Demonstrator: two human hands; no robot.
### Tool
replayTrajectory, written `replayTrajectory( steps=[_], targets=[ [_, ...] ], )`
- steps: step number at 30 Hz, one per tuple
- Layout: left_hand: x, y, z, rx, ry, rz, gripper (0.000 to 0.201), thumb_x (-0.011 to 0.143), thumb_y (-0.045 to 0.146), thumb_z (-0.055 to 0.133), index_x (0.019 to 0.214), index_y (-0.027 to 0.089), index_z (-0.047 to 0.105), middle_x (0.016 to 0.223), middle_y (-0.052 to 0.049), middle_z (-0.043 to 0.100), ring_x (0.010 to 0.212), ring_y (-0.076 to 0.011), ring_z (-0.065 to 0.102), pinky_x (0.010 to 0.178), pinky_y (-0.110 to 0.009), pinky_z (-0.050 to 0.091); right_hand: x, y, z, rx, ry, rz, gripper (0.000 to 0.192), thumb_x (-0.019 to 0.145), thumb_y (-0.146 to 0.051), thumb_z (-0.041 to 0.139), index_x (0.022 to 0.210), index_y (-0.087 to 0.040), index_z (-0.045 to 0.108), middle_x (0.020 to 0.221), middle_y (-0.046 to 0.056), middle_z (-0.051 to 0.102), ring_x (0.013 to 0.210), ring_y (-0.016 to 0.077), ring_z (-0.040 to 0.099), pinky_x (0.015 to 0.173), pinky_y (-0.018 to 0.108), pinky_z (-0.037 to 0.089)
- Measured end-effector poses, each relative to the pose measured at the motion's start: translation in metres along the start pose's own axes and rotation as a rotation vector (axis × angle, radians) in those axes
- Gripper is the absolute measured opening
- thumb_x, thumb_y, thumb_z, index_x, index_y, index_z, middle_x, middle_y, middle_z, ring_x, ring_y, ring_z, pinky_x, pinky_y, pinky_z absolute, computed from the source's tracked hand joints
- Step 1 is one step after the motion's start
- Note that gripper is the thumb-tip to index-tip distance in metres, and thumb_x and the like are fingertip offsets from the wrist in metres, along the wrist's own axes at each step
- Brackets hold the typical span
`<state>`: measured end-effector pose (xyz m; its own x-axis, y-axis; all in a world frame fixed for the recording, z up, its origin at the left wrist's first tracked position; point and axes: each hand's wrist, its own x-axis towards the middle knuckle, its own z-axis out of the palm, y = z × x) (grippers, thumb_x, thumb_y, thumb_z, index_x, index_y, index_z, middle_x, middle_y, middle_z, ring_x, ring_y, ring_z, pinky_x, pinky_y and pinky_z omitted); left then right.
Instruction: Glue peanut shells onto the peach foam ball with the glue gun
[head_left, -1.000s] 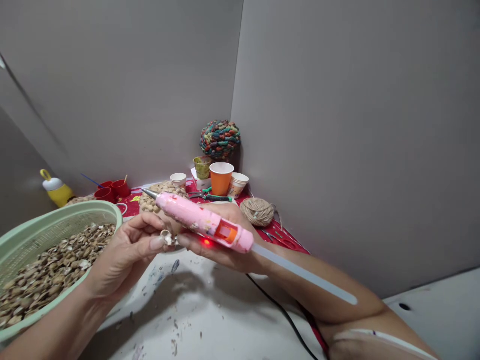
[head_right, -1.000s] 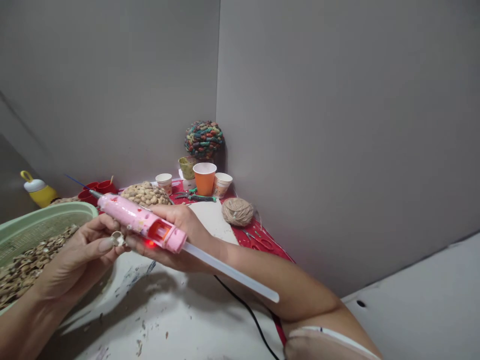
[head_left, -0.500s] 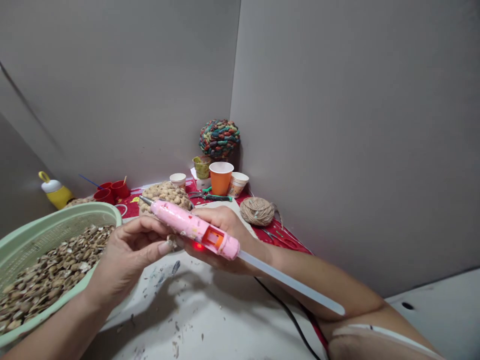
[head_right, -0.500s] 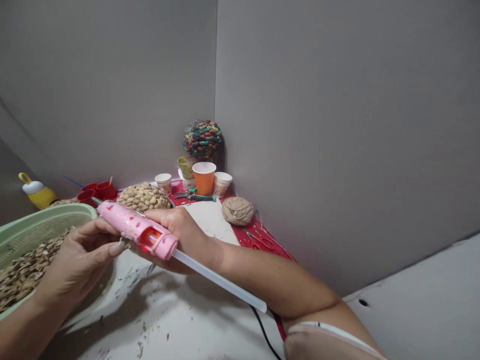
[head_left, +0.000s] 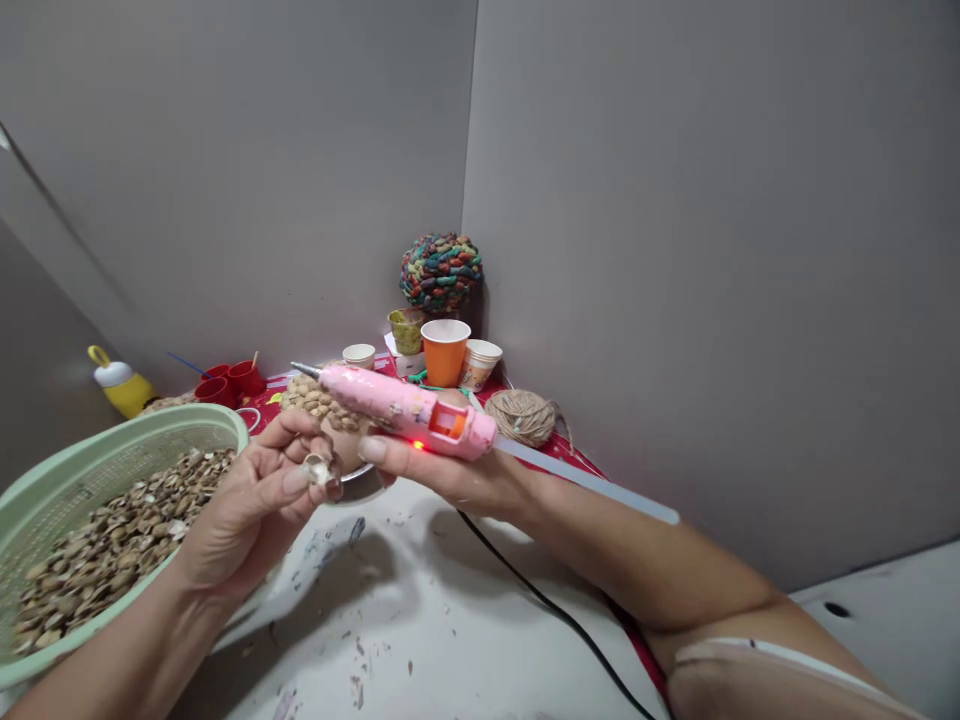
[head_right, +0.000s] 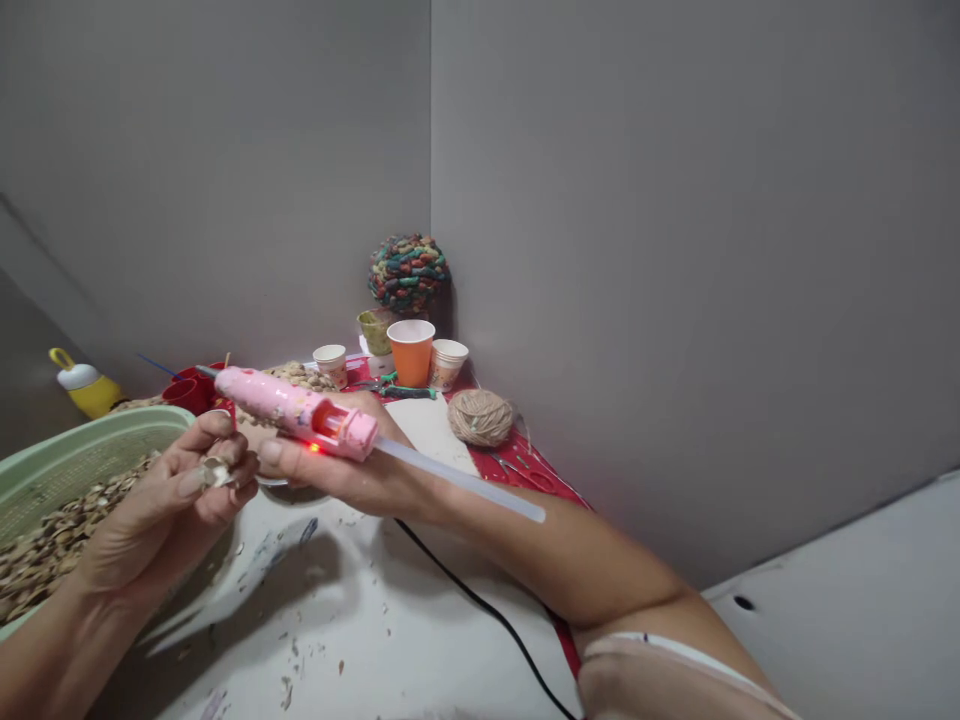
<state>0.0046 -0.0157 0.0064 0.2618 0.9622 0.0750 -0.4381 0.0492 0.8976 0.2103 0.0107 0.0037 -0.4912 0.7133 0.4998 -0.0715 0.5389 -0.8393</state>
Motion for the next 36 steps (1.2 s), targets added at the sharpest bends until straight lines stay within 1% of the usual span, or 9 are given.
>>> replayTrajectory(
  steps=[2, 5, 6, 12, 19, 26, 29, 31, 36],
  targets=[
    [0.001, 0.000, -0.002, -0.007, 0.032, 0.015, 0.039, 0.060, 0.022, 0.098, 0.091, 0.022, 0.076, 0.079, 0.002, 0.072, 0.071, -0.0094, 0.069, 0.075, -0.018, 0.061, 0.001, 0.000, 0.001, 0.119, -0.005, -0.004, 0.040, 0.093, -0.036, 0.067, 0.127, -0.015, 0.065, 0.079, 0.000, 0.063, 0.070, 0.0139, 0.058, 0.059, 0.026, 0.053],
    [0.002, -0.002, -0.002, -0.010, 0.059, 0.025, 0.039, 0.060, 0.021, 0.099, 0.091, 0.022, 0.076, 0.080, 0.003, 0.073, 0.075, -0.0095, 0.070, 0.076, -0.016, 0.060, -0.001, -0.001, 0.005, 0.114, 0.032, 0.002, 0.017, 0.090, -0.030, 0.071, 0.100, -0.016, 0.069, 0.077, 0.000, 0.060, 0.071, 0.0130, 0.056, 0.065, 0.027, 0.052],
    [0.002, -0.003, -0.002, -0.005, 0.060, 0.029, 0.038, 0.060, 0.021, 0.099, 0.091, 0.022, 0.076, 0.081, 0.003, 0.073, 0.075, -0.0096, 0.071, 0.075, -0.015, 0.060, -0.002, -0.001, 0.007, 0.116, 0.040, 0.015, 0.016, 0.090, -0.031, 0.073, 0.091, -0.016, 0.068, 0.079, 0.001, 0.062, 0.072, 0.0132, 0.057, 0.067, 0.027, 0.053],
    [0.002, -0.002, 0.004, 0.069, 0.065, 0.140, 0.032, 0.063, 0.017, 0.097, 0.088, 0.023, 0.078, 0.081, 0.003, 0.075, 0.073, -0.0095, 0.072, 0.070, -0.014, 0.059, -0.004, -0.005, 0.015, 0.202, 0.032, 0.146, 0.032, 0.087, -0.046, 0.077, 0.080, -0.020, 0.061, 0.077, 0.000, 0.059, 0.071, 0.0142, 0.055, 0.066, 0.028, 0.051],
    [0.001, -0.009, 0.002, 0.152, 0.067, 0.201, 0.027, 0.065, 0.018, 0.096, 0.084, 0.024, 0.078, 0.082, 0.003, 0.078, 0.076, -0.0101, 0.074, 0.074, -0.015, 0.059, -0.004, -0.007, 0.014, 0.192, 0.024, 0.145, 0.034, 0.087, -0.047, 0.077, 0.078, -0.018, 0.060, 0.076, 0.000, 0.057, 0.070, 0.0138, 0.051, 0.064, 0.027, 0.049],
    [-0.002, -0.015, -0.001, 0.218, 0.049, 0.274, 0.026, 0.067, 0.018, 0.095, 0.087, 0.024, 0.080, 0.088, 0.000, 0.079, 0.078, -0.0120, 0.075, 0.074, -0.017, 0.061, -0.004, -0.011, 0.009, 0.128, 0.048, 0.110, 0.025, 0.090, -0.034, 0.072, 0.078, -0.018, 0.058, 0.075, 0.000, 0.056, 0.070, 0.0132, 0.053, 0.064, 0.026, 0.051],
    [-0.001, -0.011, -0.001, 0.182, 0.019, 0.242, 0.022, 0.074, 0.029, 0.091, 0.091, 0.021, 0.080, 0.088, -0.002, 0.077, 0.078, -0.0135, 0.073, 0.074, -0.020, 0.061, -0.001, -0.007, 0.003, 0.081, 0.000, 0.016, 0.019, 0.090, -0.026, 0.068, 0.078, -0.018, 0.056, 0.077, 0.000, 0.058, 0.073, 0.0129, 0.055, 0.066, 0.025, 0.051],
    [0.000, -0.008, -0.001, 0.146, 0.007, 0.177, 0.017, 0.080, 0.032, 0.086, 0.087, 0.019, 0.078, 0.081, -0.002, 0.074, 0.073, -0.0123, 0.070, 0.070, -0.020, 0.061, 0.001, -0.004, -0.001, 0.030, -0.055, -0.022, 0.019, 0.089, -0.023, 0.069, 0.076, -0.017, 0.056, 0.077, -0.001, 0.059, 0.072, 0.0120, 0.056, 0.065, 0.023, 0.051],
    [0.003, -0.006, -0.004, 0.131, -0.049, -0.091, 0.025, 0.071, 0.025, 0.092, 0.091, 0.017, 0.080, 0.082, -0.002, 0.073, 0.072, -0.0132, 0.068, 0.064, -0.022, 0.062, 0.001, 0.002, -0.005, -0.020, -0.156, -0.037, 0.013, 0.091, -0.023, 0.070, 0.084, -0.014, 0.063, 0.081, 0.001, 0.066, 0.072, 0.0117, 0.061, 0.066, 0.022, 0.053]
  ],
)
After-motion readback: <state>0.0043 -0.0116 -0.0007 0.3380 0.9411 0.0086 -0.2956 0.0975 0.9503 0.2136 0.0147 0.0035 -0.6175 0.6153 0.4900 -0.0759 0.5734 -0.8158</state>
